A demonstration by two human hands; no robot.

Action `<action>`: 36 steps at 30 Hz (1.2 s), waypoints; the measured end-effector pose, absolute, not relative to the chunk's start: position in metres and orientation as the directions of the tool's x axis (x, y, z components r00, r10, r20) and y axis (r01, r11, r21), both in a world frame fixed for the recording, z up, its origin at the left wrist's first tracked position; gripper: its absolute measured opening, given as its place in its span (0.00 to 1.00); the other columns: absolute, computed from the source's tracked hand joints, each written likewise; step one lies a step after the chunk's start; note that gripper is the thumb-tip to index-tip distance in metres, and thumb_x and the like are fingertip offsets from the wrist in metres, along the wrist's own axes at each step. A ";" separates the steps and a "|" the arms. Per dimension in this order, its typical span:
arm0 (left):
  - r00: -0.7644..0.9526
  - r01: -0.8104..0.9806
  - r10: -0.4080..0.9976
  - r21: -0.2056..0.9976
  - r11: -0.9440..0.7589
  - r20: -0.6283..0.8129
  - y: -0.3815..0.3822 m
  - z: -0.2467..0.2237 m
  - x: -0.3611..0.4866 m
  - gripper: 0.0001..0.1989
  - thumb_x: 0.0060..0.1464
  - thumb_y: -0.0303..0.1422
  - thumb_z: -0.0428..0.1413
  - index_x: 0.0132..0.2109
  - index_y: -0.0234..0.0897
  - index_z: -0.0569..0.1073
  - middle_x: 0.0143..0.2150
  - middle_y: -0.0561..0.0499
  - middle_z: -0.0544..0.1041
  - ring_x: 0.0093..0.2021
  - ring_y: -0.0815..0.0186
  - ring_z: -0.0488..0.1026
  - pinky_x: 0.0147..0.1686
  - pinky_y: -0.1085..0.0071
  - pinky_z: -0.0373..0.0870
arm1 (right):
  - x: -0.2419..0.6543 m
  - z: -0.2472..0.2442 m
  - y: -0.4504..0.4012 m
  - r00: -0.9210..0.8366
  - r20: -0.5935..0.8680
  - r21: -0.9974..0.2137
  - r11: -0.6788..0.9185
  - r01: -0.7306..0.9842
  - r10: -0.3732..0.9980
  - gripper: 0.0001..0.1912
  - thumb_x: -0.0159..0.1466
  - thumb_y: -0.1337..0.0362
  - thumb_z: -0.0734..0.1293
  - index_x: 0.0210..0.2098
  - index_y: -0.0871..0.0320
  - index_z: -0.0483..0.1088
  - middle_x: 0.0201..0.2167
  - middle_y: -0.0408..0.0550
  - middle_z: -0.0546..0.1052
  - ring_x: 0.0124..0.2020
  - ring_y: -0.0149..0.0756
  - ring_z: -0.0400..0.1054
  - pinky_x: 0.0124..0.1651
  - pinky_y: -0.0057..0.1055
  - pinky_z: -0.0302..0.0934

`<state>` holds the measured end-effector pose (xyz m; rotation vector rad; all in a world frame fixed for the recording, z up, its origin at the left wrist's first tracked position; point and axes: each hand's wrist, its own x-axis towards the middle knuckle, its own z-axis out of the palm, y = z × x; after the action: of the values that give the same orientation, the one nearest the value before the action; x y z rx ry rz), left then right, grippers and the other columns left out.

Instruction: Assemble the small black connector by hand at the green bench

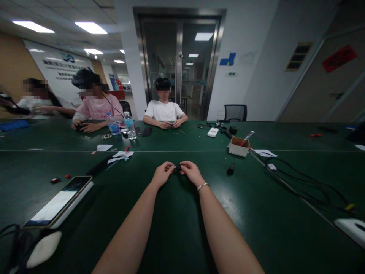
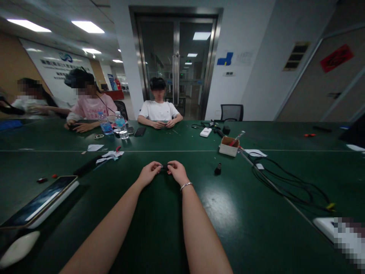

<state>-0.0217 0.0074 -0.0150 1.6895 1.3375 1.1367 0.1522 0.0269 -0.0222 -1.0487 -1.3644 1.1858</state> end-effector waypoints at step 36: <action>0.111 0.386 0.966 0.885 -0.260 0.235 0.008 -0.016 -0.022 0.13 0.52 0.37 0.54 0.43 0.38 0.74 0.35 0.49 0.76 0.35 0.66 0.72 0.37 0.70 0.68 | 0.154 -0.021 0.024 -0.131 0.142 -0.990 0.139 -0.030 0.981 0.09 0.57 0.69 0.66 0.38 0.62 0.70 0.23 0.43 0.74 0.23 0.28 0.70 0.29 0.26 0.66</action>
<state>-0.0224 0.0083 -0.0159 1.7366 1.3243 1.1281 0.1538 0.0244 -0.0206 -1.0226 -1.3543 1.2086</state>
